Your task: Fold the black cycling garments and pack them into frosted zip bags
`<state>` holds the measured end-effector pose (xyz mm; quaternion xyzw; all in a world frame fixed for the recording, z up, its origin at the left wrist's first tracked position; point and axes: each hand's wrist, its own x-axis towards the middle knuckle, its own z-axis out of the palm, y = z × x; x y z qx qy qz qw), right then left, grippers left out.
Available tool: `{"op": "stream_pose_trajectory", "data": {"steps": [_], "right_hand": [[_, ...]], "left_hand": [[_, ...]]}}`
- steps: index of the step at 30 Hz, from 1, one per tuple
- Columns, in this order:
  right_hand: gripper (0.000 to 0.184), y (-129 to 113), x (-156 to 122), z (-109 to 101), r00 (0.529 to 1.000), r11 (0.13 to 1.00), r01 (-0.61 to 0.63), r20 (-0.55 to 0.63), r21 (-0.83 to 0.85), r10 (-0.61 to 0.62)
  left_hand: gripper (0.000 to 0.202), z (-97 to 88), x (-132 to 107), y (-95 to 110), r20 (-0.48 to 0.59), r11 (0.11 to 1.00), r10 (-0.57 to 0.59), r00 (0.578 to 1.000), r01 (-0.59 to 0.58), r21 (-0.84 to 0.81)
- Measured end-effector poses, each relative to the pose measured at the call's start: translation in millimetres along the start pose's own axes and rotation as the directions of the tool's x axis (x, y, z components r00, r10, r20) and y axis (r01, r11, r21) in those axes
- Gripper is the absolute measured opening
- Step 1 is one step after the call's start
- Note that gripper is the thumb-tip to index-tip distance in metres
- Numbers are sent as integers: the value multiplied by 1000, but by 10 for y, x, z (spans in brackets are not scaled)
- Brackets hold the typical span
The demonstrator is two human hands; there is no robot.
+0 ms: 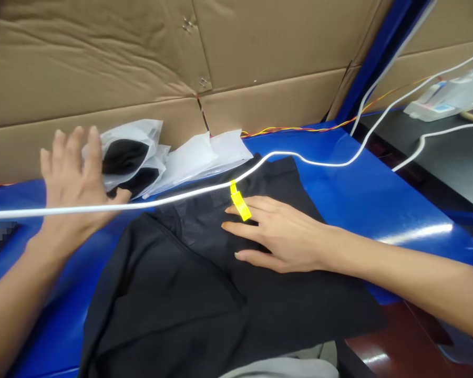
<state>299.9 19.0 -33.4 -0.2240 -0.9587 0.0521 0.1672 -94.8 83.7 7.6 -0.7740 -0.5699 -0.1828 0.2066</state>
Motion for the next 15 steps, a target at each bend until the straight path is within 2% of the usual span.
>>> {"op": "stream_pose_trajectory", "data": {"steps": [1,2,4,6,7,9,11,12,13,15], "right_hand": [[50,2,-3,-4,1000,1000,1,8,0,-1],[50,4,-5,-8,1000,1000,2,13,-2,-2],[51,4,-5,-10,1000,1000,4,17,-6,-4],[51,0,-2,-12,1000,1000,8,6,-4,-8],[50,-2,2,-14,1000,1000,13,-6,-6,-13],[46,-9,11,-23,999,999,30,-40,-27,-31],[40,-14,20,-40,996,996,43,-78,-75,-49],[37,-16,22,-50,994,994,45,-93,-102,-55],[33,-16,22,-60,993,991,46,-104,-122,-58],[27,-15,14,-81,992,991,40,-112,-125,-54]], "left_hand": [[109,-16,-22,71,-37,999,45,998,-46,-17],[109,-40,-48,160,-28,994,102,994,-103,-36],[99,-108,-115,387,8,981,187,982,-186,-59],[76,-199,-197,647,-20,938,314,949,-313,-147],[66,-251,-241,772,-22,920,339,940,-336,-203],[52,-361,-325,982,-79,838,467,881,-469,-277],[32,-462,-392,1116,-143,780,485,862,-501,-375],[21,-502,-418,1156,-119,727,511,851,-502,-469],[13,-531,-438,1182,-56,638,593,803,-511,-576],[27,-556,-467,1208,56,497,741,669,-490,-717]]}}
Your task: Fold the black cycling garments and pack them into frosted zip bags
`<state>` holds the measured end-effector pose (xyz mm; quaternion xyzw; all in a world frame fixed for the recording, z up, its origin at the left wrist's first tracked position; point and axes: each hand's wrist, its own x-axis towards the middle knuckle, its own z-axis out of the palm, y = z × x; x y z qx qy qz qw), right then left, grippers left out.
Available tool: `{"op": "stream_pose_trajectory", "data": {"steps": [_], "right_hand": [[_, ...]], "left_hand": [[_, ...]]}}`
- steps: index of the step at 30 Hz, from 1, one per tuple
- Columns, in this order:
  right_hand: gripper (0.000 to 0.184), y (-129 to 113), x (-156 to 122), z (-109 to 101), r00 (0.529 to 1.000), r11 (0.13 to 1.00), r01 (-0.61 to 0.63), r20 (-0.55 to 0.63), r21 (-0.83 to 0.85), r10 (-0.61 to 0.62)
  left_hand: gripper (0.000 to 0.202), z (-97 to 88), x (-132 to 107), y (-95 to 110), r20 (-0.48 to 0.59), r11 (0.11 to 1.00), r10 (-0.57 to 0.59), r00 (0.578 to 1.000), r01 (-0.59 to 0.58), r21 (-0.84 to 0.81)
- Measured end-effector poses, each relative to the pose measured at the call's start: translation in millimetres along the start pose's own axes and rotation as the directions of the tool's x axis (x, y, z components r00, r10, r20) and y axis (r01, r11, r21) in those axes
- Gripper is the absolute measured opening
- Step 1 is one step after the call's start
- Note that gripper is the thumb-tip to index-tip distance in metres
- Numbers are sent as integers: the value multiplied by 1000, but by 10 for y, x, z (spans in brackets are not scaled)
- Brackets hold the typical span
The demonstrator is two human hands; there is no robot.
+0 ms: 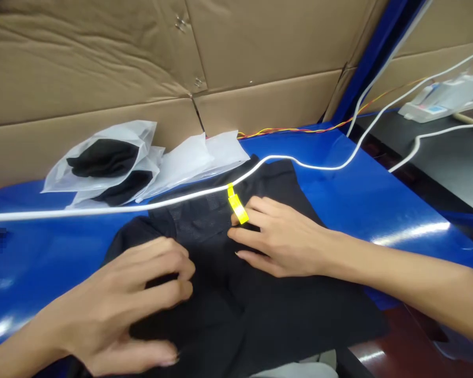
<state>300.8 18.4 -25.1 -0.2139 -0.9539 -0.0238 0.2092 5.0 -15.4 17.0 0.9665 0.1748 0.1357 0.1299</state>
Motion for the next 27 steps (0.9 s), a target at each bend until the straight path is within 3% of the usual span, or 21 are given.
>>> {"op": "stream_pose_trajectory", "data": {"steps": [2,6,9,13,18,21,24,27], "right_hand": [[25,-6,-11,-22,1000,997,15,22,77,-17],[43,-77,-31,-69,988,945,93,88,313,-126],[50,-160,-38,-114,977,907,127,107,400,-185],[60,-228,-32,-195,935,886,92,267,455,-234],[35,-226,-15,-260,907,897,31,365,440,-211],[22,-192,-16,-266,904,857,-19,375,514,-205],[21,-145,-5,-268,911,803,-69,366,592,-191],[20,-94,27,-271,913,756,-89,357,649,-199]], "left_hand": [[47,20,-4,8,129,997,20,991,-10,-75],[65,31,-9,8,227,991,-33,973,62,-121],[60,-13,-9,22,249,982,-39,968,84,-170],[37,-59,0,8,247,955,-56,967,124,-269],[25,-48,5,-58,190,913,-47,981,119,-389],[29,-48,-1,-52,210,907,-21,977,107,-408],[40,-60,-9,-15,252,934,24,968,68,-352],[32,-53,-12,24,276,951,30,961,58,-303]]}}
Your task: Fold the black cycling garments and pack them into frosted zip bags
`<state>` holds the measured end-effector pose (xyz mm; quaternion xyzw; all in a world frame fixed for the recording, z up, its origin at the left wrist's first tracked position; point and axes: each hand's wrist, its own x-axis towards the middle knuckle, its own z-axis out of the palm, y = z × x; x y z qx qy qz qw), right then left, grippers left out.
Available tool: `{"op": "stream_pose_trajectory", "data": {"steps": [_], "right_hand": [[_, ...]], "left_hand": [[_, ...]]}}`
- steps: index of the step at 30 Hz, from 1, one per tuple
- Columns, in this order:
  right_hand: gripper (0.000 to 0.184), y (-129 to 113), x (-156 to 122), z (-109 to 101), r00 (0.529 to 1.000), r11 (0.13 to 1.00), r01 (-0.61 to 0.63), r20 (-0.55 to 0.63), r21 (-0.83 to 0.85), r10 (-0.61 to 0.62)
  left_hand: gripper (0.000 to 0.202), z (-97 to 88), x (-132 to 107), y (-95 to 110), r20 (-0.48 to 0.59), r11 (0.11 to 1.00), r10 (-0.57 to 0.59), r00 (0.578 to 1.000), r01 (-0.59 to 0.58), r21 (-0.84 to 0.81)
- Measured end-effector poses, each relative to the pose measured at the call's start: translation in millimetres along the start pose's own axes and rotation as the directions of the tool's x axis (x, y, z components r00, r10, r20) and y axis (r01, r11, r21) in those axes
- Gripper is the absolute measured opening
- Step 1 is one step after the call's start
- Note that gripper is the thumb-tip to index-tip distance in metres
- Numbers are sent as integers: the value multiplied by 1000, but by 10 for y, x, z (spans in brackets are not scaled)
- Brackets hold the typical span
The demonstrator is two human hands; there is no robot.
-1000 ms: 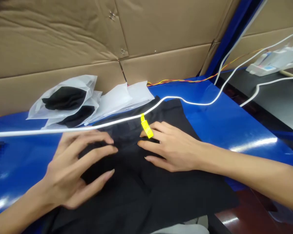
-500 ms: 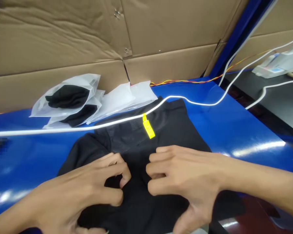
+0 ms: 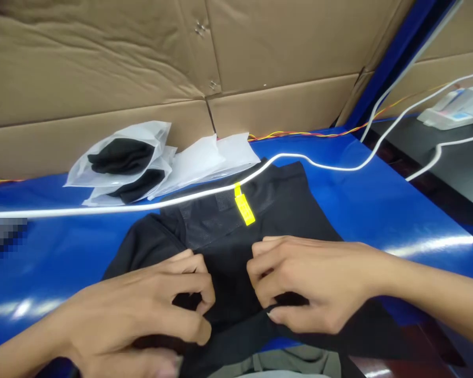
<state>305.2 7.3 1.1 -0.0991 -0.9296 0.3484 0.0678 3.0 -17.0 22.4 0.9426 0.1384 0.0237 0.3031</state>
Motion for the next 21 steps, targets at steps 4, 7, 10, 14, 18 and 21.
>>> {"op": "stream_pose_trajectory", "data": {"steps": [4,7,10,14,18,21], "right_hand": [[20,70,15,-55,1000,976,17,7,217,-19],[27,140,-7,-84,1000,921,-12,-3,390,14],[26,188,-29,-81,997,880,-65,3,470,72],[27,178,-11,-37,996,787,-71,9,613,83],[26,142,-1,-75,974,704,-203,68,681,215],[30,172,-31,-178,955,703,-240,31,670,296]], "left_hand": [[44,38,9,2,-6,999,-43,999,43,4],[44,2,-28,-36,-48,992,-62,997,56,-111],[49,-108,-97,-89,-70,963,-125,990,104,-249],[47,-277,-117,-135,1,903,-160,987,147,-404],[25,-391,-59,-180,108,860,-130,986,167,-483],[39,-442,-67,-264,122,837,-187,975,223,-500]]}}
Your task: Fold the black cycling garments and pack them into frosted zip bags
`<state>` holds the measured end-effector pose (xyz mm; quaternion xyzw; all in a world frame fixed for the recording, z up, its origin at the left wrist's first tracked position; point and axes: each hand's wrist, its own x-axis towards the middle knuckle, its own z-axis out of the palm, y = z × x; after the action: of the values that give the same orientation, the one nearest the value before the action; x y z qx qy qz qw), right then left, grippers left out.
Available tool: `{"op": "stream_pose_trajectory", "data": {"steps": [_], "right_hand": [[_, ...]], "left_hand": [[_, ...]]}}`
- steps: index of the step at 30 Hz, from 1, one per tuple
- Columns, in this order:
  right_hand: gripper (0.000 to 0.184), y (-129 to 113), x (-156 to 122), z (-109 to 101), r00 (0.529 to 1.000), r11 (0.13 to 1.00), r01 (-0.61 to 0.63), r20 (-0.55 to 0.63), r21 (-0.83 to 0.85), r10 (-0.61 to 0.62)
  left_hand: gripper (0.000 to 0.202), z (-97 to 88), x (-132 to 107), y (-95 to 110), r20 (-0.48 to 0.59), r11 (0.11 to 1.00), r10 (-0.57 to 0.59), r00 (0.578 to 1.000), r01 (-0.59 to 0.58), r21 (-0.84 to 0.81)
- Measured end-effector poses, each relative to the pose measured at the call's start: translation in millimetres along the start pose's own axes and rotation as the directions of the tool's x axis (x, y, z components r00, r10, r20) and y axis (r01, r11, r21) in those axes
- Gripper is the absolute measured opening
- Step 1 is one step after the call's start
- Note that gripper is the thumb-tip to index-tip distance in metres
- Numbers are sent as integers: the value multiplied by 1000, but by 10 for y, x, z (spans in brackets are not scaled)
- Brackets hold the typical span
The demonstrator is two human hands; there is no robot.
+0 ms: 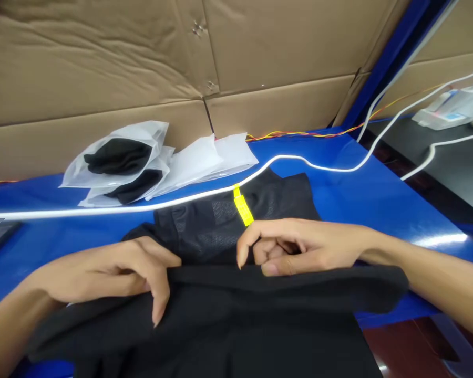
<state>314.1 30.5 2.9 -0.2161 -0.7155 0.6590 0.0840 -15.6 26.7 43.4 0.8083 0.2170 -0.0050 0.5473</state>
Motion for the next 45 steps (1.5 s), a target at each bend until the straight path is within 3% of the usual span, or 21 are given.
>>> {"op": "stream_pose_trajectory", "data": {"steps": [3,6,8,11,15,18,20,23,26,30,33,36,38,42,45], "right_hand": [[33,22,-19,-154,998,998,60,8,0,-60],[60,124,-42,-309,997,970,60,-59,237,-47],[63,204,-68,-388,990,955,68,-139,288,-29],[68,269,-112,-461,976,932,98,-216,348,-22],[70,245,-155,-522,966,902,157,-255,402,-55],[68,254,-160,-575,952,959,95,-306,268,-9],[54,291,-142,-607,899,998,22,-438,52,3],[35,351,-84,-634,794,974,-31,-598,-223,-112],[29,386,-24,-632,718,896,-83,-649,-436,-250],[24,422,8,-604,651,806,-156,-673,-571,-351],[24,447,10,-588,653,748,-187,-649,-637,-390],[29,460,19,-587,673,646,-234,-601,-726,-431],[32,468,31,-593,671,609,-252,-589,-752,-449],[34,487,44,-608,665,589,-270,-590,-762,-459],[29,471,32,-599,653,575,-263,-582,-774,-484]], "left_hand": [[38,-95,-70,-89,-95,992,-89,992,79,-99],[42,-181,-193,-174,-141,937,-115,983,61,-343],[49,-225,-274,-220,-140,878,-125,982,44,-476],[50,-270,-344,-272,-254,921,-171,952,62,-385],[42,-302,-322,-284,-452,961,-267,851,199,-193],[30,-329,-291,-281,-528,968,-210,823,252,8],[26,-352,-290,-308,-568,950,-161,807,282,132],[28,-376,-302,-400,-628,930,-99,772,296,217],[32,-371,-295,-495,-655,875,38,755,291,386],[34,-339,-265,-520,-624,784,125,771,309,539],[34,-311,-259,-459,-605,731,131,785,335,594],[33,-265,-269,-351,-583,742,134,802,309,595],[35,-223,-272,-270,-524,773,132,841,243,585],[52,-142,-245,-166,-277,774,50,960,138,618],[61,-110,-209,-174,-211,697,-8,978,156,699]]}}
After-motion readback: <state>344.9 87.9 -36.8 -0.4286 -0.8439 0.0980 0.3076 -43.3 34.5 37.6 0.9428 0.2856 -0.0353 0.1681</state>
